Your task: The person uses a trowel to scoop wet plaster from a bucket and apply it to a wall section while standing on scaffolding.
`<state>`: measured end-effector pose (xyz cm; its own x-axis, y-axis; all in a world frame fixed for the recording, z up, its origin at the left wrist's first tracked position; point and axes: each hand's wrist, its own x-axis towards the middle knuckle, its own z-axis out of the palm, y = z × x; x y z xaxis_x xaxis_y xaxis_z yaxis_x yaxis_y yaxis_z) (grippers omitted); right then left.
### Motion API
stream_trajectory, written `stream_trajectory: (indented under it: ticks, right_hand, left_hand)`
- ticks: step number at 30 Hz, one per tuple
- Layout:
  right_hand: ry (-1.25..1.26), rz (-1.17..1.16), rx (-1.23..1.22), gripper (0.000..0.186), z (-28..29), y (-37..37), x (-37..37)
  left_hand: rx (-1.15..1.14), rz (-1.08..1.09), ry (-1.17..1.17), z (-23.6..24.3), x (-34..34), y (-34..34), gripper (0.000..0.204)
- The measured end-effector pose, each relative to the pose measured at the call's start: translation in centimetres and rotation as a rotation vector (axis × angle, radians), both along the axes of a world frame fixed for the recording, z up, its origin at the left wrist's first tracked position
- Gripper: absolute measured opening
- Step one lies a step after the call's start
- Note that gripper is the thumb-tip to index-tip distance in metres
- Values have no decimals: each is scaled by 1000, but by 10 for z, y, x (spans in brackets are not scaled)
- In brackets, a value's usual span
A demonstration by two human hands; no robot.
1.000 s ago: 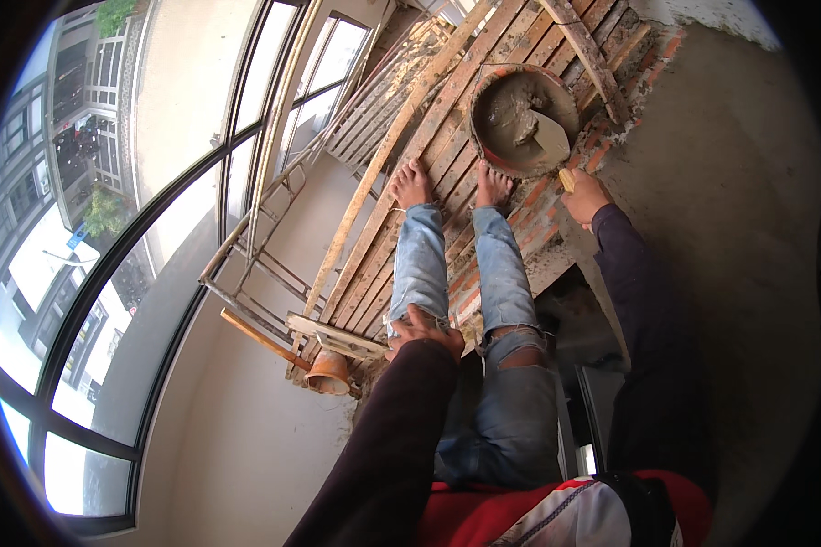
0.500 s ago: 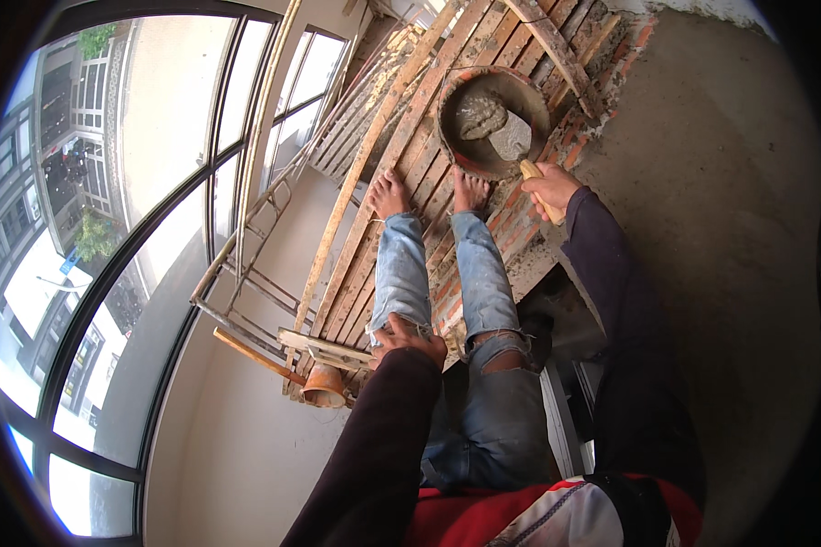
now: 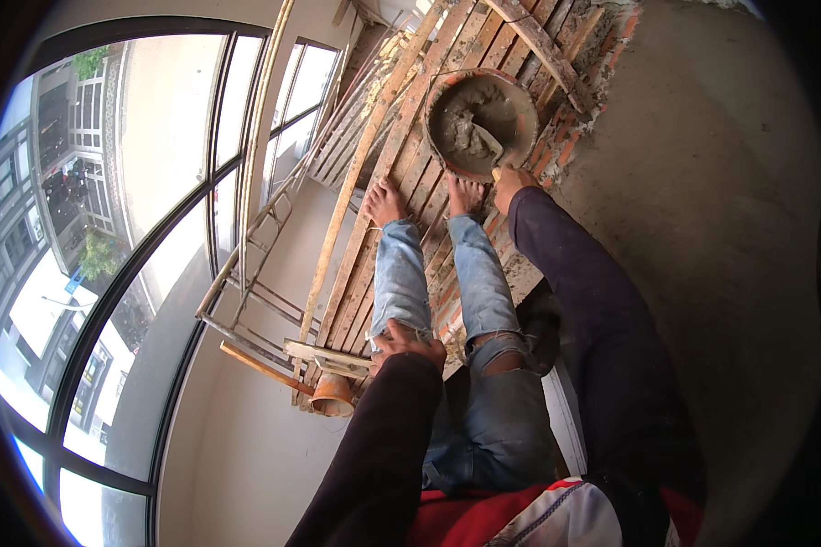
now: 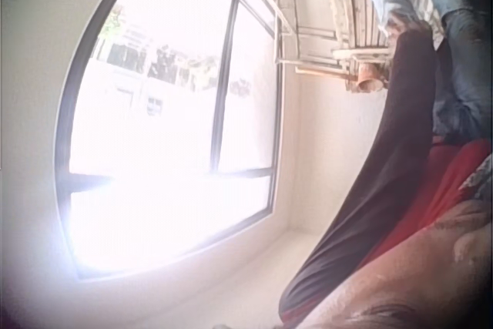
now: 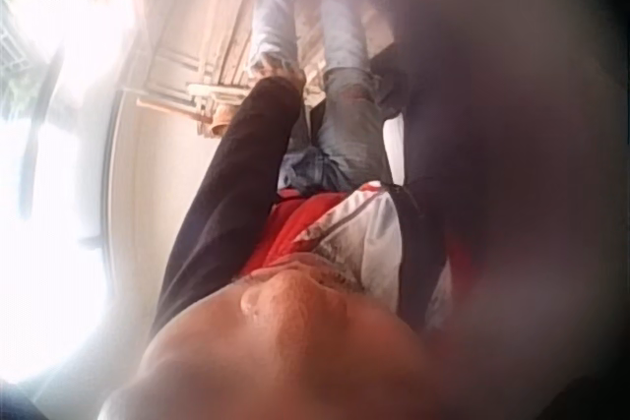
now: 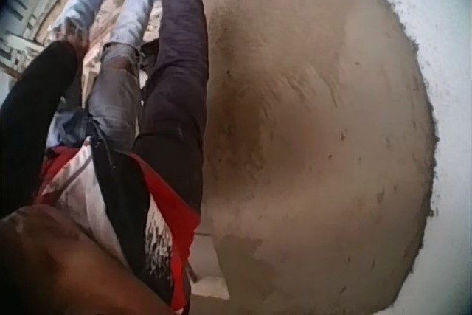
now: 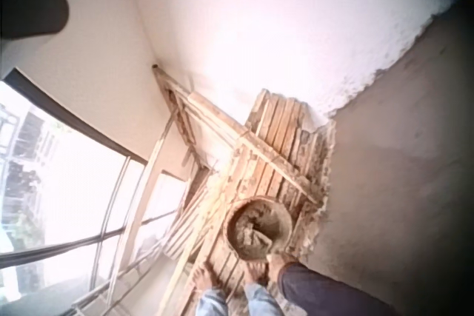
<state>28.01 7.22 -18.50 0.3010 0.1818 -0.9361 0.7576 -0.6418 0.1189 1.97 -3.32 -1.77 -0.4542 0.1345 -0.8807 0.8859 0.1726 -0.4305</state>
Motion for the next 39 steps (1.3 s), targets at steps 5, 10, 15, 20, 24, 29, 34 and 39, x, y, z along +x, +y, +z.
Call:
stream_trajectory:
  ticks: [5, 10, 15, 20, 24, 29, 34, 39]
  right_hand:
    - [-69, 316, 39, 38, 62, -2, 36]
    - [-173, 345, 45, 37, 23, 52, 46]
    - [-83, 73, -13, 34, -35, 60, 11]
    - [-96, 164, 26, 34, -5, 13, 10]
    - [5, 287, -101, 35, 55, -1, 24]
    - [-98, 307, -53, 43, 83, 26, 44]
    - [-176, 148, -26, 33, 2, 80, 38]
    - [-146, 85, 46, 30, -47, 54, 6]
  left_hand:
    - [33, -29, 2, 1, 0, 0, 91]
    - [59, -29, -6, -1, -4, -4, 92]
    - [80, -84, -11, 0, -6, -3, 91]
    - [19, -53, 28, 1, -3, 6, 88]
    - [25, -31, 27, 4, -2, 11, 87]
    - [6, -28, 6, 2, -6, 8, 88]
    - [6, -42, 10, 1, -8, 4, 93]
    - [-36, -66, 12, 5, -7, 8, 94]
